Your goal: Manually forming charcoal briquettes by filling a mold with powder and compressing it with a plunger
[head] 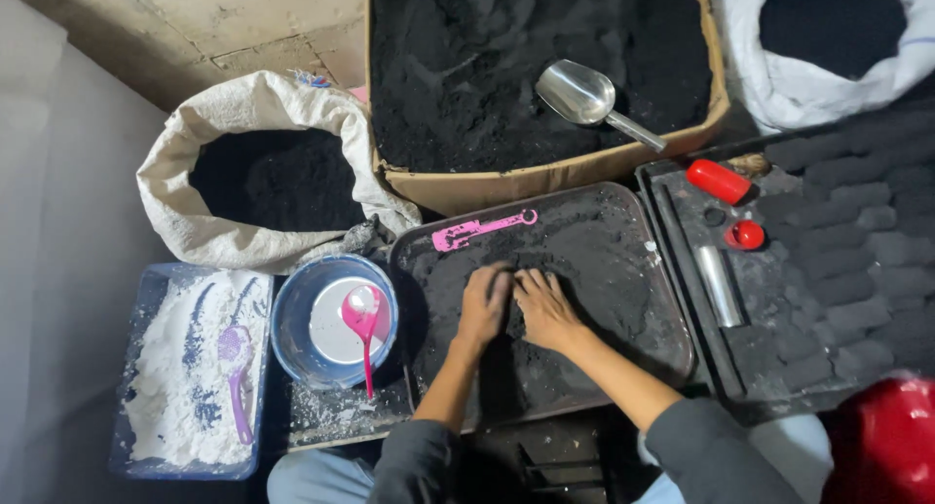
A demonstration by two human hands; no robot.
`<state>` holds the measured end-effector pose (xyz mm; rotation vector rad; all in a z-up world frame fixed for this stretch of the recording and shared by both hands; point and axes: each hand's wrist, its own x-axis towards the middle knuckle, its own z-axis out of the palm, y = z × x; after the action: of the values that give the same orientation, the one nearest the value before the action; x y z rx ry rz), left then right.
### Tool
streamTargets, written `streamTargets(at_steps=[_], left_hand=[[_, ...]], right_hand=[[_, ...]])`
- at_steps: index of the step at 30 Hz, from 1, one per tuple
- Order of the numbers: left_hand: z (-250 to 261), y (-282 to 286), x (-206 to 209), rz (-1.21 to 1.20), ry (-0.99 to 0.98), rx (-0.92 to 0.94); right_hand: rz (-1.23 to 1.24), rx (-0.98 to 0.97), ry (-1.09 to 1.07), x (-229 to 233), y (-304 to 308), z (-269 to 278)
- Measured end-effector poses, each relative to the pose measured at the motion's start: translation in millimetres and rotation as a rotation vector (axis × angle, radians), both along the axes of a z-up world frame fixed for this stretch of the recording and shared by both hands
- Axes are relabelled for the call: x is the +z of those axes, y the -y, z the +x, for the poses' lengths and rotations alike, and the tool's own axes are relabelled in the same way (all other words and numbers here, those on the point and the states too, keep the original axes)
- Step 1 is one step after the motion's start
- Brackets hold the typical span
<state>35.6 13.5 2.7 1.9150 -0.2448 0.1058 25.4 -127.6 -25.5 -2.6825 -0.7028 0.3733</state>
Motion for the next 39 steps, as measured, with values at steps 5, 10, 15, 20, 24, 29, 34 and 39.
streamTargets(at_steps=[5, 10, 15, 20, 24, 29, 34, 39], left_hand=[[-25.3, -20.7, 15.4, -0.089, -0.064, 0.117], [-28.5, 5.9, 10.1, -0.192, -0.161, 0.075], [-9.6, 17.5, -19.6, 0.04, 0.148, 0.161], [11.5, 8.7, -67.6, 0.239, 0.266, 0.163], [24.7, 14.9, -51.5, 0.235, 0.301, 0.242], [36.5, 21.3, -43.3, 0.163, 0.272, 0.32], [38.8, 20.4, -47.7, 0.205, 0.299, 0.361], [22.0, 5.4, -17.9, 0.0, -0.01, 0.155]], right_hand=[[0.29, -0.248, -0.141, 67.4, 29.3, -29.2], [0.788, -0.381, 0.054, 32.5, 11.8, -24.4], [0.523, -0.518, 0.676, 4.5, -31.2, -7.8], [0.494, -0.503, 0.704, -12.4, -28.3, 9.9], [0.564, -0.476, 0.702, 0.0, -24.8, 29.2], [0.547, -0.514, 0.681, -14.2, -22.9, 37.2], [0.581, -0.509, 0.682, -8.1, -20.2, 37.6], [0.558, -0.465, 0.453, 16.8, 0.9, 12.5]])
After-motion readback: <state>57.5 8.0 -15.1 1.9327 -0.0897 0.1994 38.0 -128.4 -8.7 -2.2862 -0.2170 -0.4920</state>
